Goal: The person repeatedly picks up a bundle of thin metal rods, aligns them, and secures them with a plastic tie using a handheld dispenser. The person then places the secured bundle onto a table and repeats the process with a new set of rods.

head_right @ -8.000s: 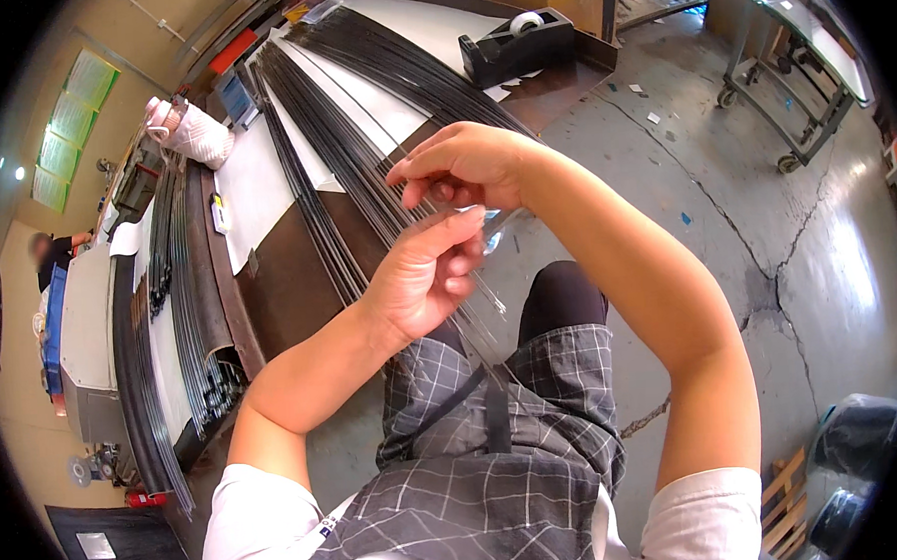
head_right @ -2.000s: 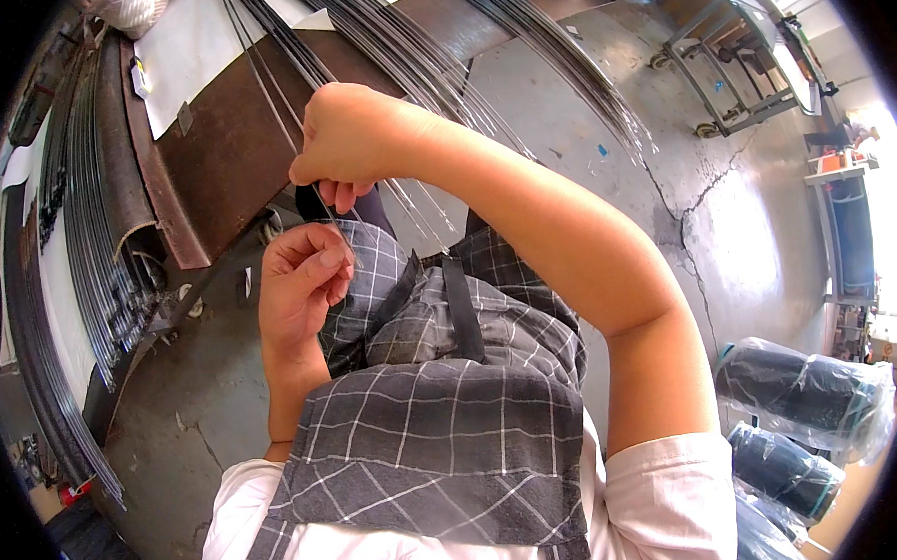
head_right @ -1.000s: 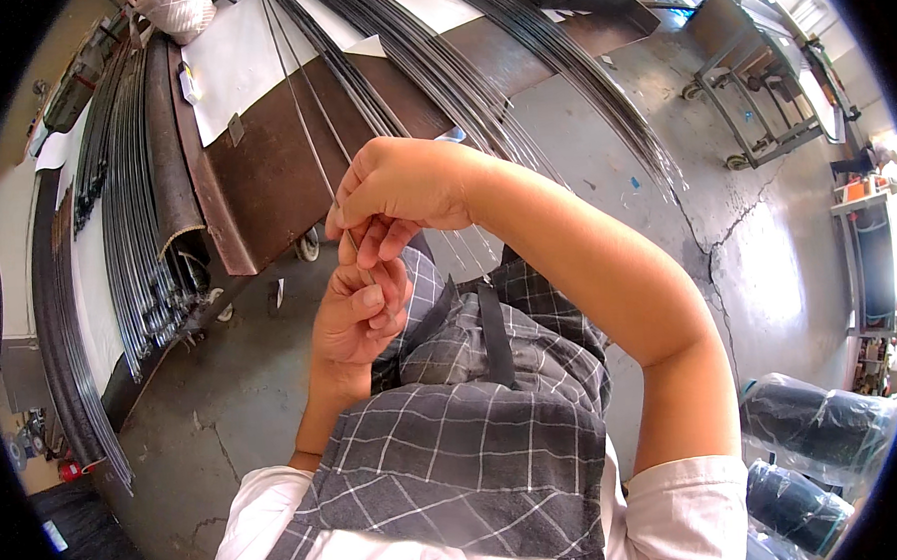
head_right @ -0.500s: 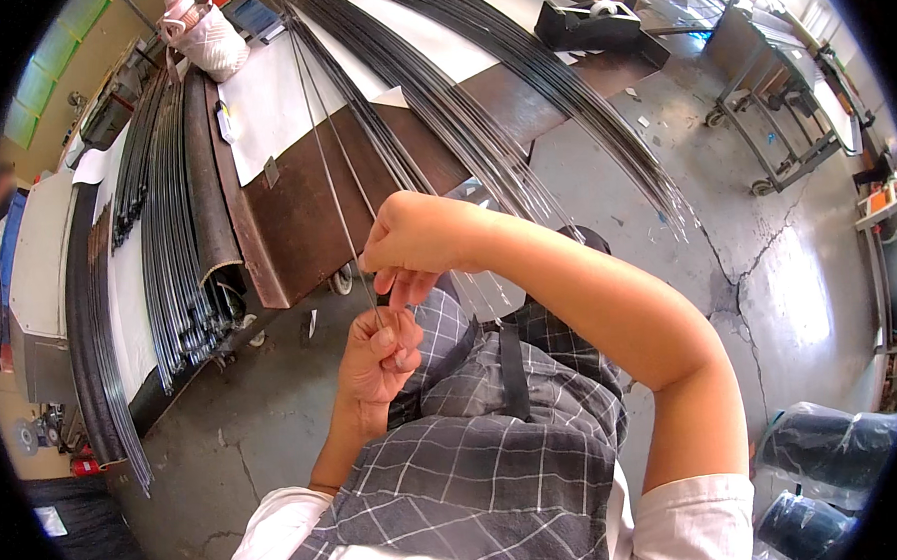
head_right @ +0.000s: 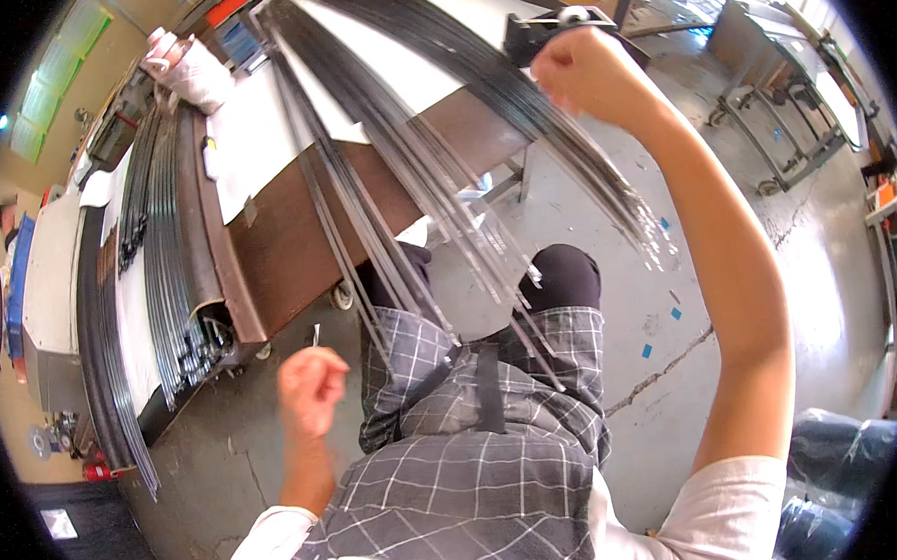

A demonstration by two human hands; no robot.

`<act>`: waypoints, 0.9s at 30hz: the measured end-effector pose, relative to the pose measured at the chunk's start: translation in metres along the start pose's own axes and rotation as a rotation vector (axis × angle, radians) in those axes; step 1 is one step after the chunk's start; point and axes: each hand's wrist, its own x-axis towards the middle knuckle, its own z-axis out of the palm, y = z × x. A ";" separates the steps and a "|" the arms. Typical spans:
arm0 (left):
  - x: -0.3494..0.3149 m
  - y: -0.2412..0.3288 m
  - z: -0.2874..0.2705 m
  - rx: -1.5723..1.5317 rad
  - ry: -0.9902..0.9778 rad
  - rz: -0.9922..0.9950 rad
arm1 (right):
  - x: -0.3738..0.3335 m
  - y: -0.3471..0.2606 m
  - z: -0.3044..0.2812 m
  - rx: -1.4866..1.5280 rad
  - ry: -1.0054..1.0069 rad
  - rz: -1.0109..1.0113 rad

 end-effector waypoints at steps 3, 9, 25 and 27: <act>0.014 0.062 0.011 0.290 0.013 0.472 | 0.033 0.017 -0.020 -0.237 0.421 -0.150; 0.163 0.168 0.127 0.828 -0.283 0.665 | 0.097 0.074 -0.017 -0.218 0.554 -0.088; 0.412 0.155 0.249 1.153 -0.667 0.107 | 0.109 0.083 0.013 -0.500 0.629 -0.071; 0.415 0.150 0.246 1.086 -0.635 0.067 | 0.110 0.085 0.013 -0.491 0.634 -0.084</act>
